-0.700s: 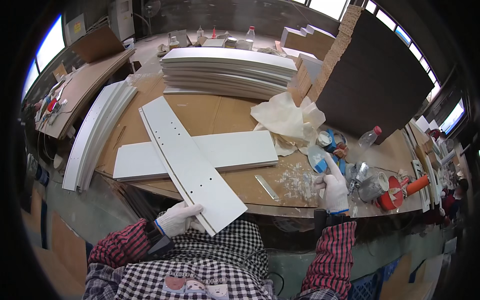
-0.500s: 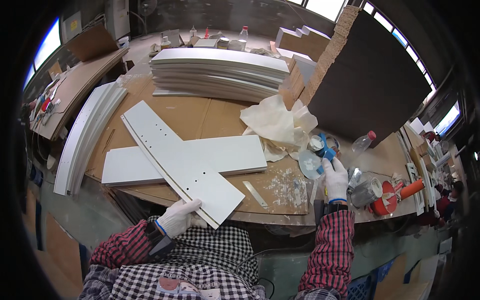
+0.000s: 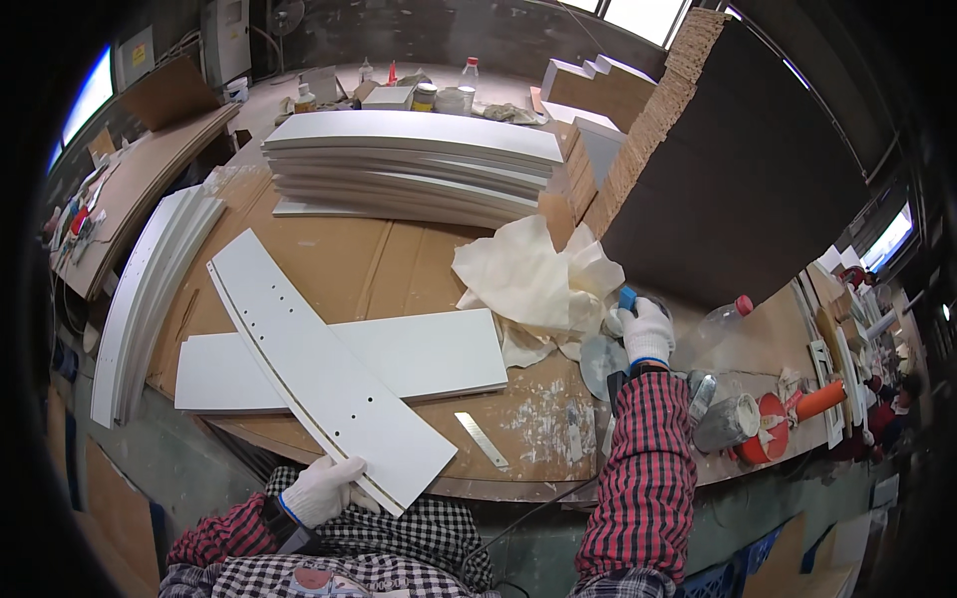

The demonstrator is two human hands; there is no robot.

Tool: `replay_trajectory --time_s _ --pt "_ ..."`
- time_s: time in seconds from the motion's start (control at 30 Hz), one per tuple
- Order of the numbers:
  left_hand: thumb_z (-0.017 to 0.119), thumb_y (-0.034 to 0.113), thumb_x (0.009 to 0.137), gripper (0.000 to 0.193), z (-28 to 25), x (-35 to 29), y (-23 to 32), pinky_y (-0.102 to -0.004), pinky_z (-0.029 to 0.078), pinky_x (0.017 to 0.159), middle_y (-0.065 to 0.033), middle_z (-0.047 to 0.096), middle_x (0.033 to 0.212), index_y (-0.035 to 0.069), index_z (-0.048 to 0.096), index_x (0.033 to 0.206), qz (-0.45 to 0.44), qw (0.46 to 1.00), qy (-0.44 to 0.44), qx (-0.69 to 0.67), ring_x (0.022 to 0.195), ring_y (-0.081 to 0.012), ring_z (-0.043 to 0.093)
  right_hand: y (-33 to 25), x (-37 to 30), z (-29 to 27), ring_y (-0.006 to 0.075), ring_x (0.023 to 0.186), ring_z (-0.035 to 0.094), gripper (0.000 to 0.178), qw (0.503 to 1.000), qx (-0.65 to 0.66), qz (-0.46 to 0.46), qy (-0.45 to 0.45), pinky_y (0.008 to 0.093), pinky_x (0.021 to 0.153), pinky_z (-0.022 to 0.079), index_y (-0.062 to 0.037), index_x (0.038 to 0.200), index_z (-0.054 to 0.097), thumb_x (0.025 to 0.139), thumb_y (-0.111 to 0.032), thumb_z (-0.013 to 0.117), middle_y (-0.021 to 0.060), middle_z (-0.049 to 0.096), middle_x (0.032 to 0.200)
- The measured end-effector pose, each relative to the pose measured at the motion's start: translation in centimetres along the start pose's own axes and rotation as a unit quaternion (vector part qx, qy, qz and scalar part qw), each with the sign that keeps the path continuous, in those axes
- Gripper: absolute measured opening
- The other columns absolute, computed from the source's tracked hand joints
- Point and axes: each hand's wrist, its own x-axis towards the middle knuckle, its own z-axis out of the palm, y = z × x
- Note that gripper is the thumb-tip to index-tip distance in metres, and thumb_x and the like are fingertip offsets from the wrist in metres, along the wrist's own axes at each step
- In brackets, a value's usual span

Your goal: The person sands the edges of white rectangular wood panels using a blue sanding block. They handle the panels one at a time, flipping them over to sand different edges, and place finished pieces into a stack on the table.

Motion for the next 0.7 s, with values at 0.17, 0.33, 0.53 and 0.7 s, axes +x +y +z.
replay_trajectory --time_s 0.17,0.33,0.53,0.7 --pt "0.053 0.019 0.093 0.048 0.2 -0.1 0.5 -0.0438 0.061 0.073 -0.0211 0.057 0.117 -0.011 0.039 0.128 -0.02 1.0 0.003 0.022 0.097 -0.0307 0.065 -0.3 0.2 0.3 0.0363 0.097 0.06 0.031 0.998 -0.06 -0.011 -0.025 0.0435 0.083 0.046 -0.0063 0.099 0.067 0.081 -0.032 0.063 0.0195 0.065 0.101" --pt "0.051 0.018 0.093 0.047 0.2 -0.1 0.5 -0.0429 0.06 0.074 -0.0213 0.057 0.117 -0.012 0.04 0.127 -0.023 0.999 -0.005 0.022 0.096 -0.0302 0.065 1.3 0.8 0.2 0.0359 0.099 0.059 0.031 0.997 -0.07 -0.025 0.01 0.0437 0.084 0.046 -0.0066 0.099 0.067 0.082 -0.033 0.062 0.0191 0.065 0.1" --pt "0.051 0.018 0.093 0.046 0.4 0.0 0.7 -0.0426 0.061 0.074 -0.0214 0.058 0.114 -0.013 0.041 0.125 -0.016 1.0 0.0 0.022 0.094 -0.0302 0.066 0.9 0.5 0.5 0.0352 0.098 0.061 0.034 1.0 -0.028 -0.012 -0.007 0.0415 0.083 0.046 -0.0078 0.102 0.067 0.082 -0.035 0.061 0.0186 0.065 0.1" --pt "0.051 0.018 0.094 0.046 0.3 -0.1 0.5 -0.0381 0.06 0.076 -0.0216 0.058 0.115 -0.014 0.041 0.126 -0.012 1.0 -0.006 0.001 0.097 -0.0292 0.065 0.0 -0.9 -1.3 0.0299 0.076 0.065 0.034 0.997 0.0 0.02 0.077 0.0382 0.068 0.048 -0.0053 0.099 0.067 0.083 -0.035 0.062 0.0169 0.067 0.084"
